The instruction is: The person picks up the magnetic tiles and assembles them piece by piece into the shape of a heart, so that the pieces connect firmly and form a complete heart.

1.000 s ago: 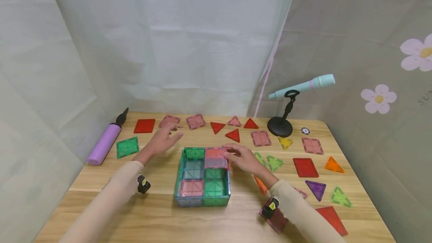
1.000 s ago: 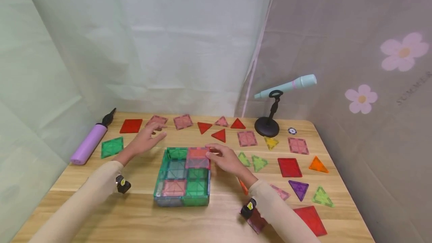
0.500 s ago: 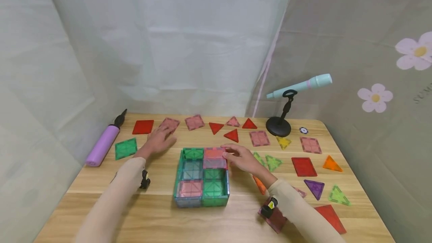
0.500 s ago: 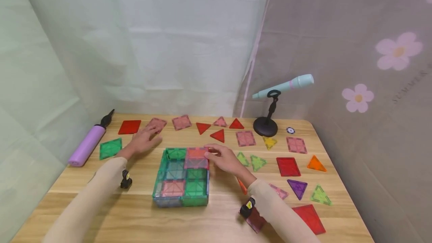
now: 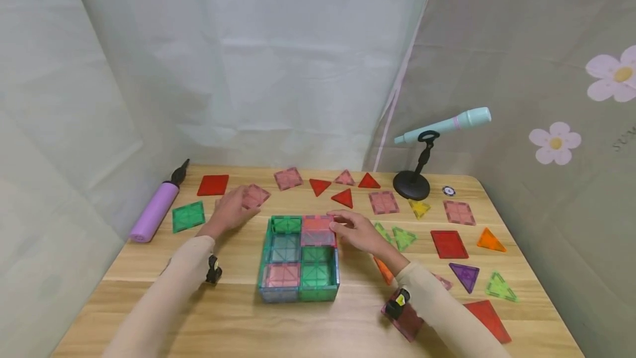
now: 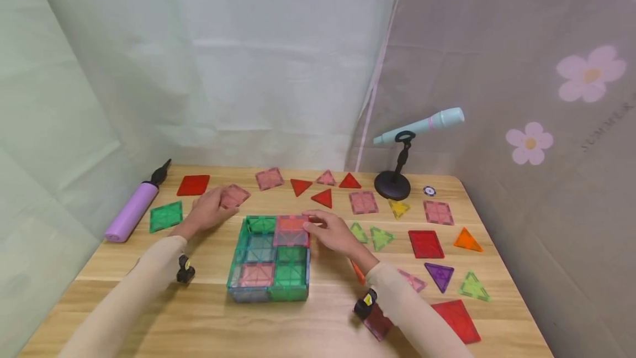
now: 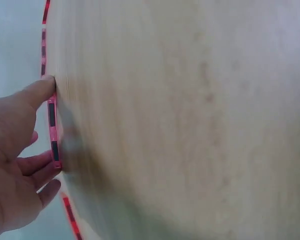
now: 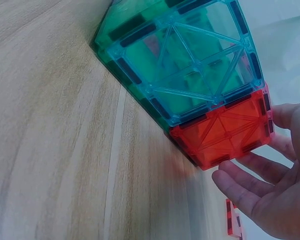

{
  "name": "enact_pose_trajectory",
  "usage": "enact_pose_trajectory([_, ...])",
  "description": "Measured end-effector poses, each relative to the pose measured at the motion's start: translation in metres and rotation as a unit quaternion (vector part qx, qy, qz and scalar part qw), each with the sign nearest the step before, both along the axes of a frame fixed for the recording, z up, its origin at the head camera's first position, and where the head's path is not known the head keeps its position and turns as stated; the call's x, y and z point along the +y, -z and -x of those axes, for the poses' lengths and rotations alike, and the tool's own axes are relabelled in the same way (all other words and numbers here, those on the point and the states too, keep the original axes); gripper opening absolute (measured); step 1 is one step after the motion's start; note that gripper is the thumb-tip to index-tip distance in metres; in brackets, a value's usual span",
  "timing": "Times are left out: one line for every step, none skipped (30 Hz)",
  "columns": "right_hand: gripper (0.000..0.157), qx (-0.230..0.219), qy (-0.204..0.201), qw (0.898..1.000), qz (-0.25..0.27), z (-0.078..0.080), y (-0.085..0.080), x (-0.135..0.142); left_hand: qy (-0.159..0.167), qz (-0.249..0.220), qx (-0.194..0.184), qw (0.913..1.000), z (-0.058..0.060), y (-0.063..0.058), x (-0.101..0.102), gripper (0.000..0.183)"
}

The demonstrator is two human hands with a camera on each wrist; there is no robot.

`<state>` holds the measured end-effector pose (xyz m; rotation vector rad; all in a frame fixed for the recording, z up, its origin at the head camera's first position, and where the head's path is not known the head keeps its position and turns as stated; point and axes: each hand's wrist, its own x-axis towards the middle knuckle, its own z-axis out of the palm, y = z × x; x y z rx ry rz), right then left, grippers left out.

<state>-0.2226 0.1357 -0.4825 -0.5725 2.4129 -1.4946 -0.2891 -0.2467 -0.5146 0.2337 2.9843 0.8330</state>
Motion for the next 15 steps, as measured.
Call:
enact_pose_trajectory([0.047, 0.002, -0.001, 1.0, 0.001, 0.0, 0.0, 0.0, -0.002, -0.006, 0.003, 1.0, 0.0, -0.001, 0.001, 0.077])
enact_pose_trajectory([0.046, 0.004, -0.002, 1.0, 0.001, 0.0, -0.001, 0.0, -0.003, -0.011, 0.008, 0.9999, 0.0, -0.002, 0.001, 0.076])
enact_pose_trajectory([0.047, 0.005, -0.002, 1.0, 0.002, 0.0, -0.001, 0.001, -0.004, -0.013, 0.013, 0.9998, 0.0, -0.003, 0.002, 0.075])
enact_pose_trajectory([0.046, 0.004, -0.002, 1.0, 0.002, 0.0, -0.001, 0.001, -0.004, -0.015, 0.016, 0.9997, 0.0, -0.004, 0.002, 0.074])
enact_pose_trajectory([0.046, 0.005, -0.002, 1.0, 0.003, 0.0, -0.001, 0.001, -0.002, -0.021, 0.018, 0.9996, -0.001, -0.005, 0.003, 0.072])
enact_pose_trajectory([0.046, 0.004, -0.002, 1.0, 0.004, 0.0, -0.002, 0.001, -0.003, -0.029, 0.019, 0.9994, -0.001, -0.006, 0.003, 0.07])
enact_pose_trajectory([0.046, 0.005, -0.002, 1.0, 0.003, 0.0, -0.002, 0.001, -0.003, -0.038, 0.019, 0.9991, -0.003, -0.007, 0.003, 0.067])
enact_pose_trajectory([0.045, 0.004, -0.001, 1.0, 0.002, 0.0, -0.002, 0.001, -0.001, -0.049, 0.022, 0.9985, -0.004, -0.008, 0.003, 0.066])
enact_pose_trajectory([0.045, 0.005, 0.0, 1.0, 0.001, 0.0, -0.002, 0.001, 0.001, -0.065, 0.023, 0.9976, -0.006, -0.01, 0.003, 0.064])
enact_pose_trajectory([0.045, 0.003, 0.002, 1.0, 0.0, 0.0, -0.002, 0.001, 0.005, -0.08, 0.024, 0.9965, -0.009, -0.013, 0.003, 0.063])
enact_pose_trajectory([0.044, 0.003, 0.002, 1.0, 0.0, -0.001, -0.002, 0.001, 0.011, -0.098, 0.025, 0.9948, -0.012, -0.016, 0.004, 0.062])
enact_pose_trajectory([0.045, 0.001, 0.003, 1.0, -0.001, -0.001, -0.002, 0.0, 0.02, -0.112, 0.029, 0.9931, -0.016, -0.021, 0.005, 0.061])
enact_pose_trajectory([0.045, -0.001, 0.003, 1.0, -0.001, -0.001, -0.002, 0.0, 0.034, -0.122, 0.034, 0.9913, -0.02, -0.026, 0.007, 0.061])
enact_pose_trajectory([0.046, -0.003, 0.003, 1.0, -0.001, -0.001, -0.002, 0.0, 0.052, -0.132, 0.04, 0.9892, -0.025, -0.031, 0.009, 0.061])
enact_pose_trajectory([0.046, -0.005, 0.003, 1.0, 0.0, -0.002, -0.001, 0.0, 0.07, -0.138, 0.044, 0.987, -0.031, -0.038, 0.011, 0.061])
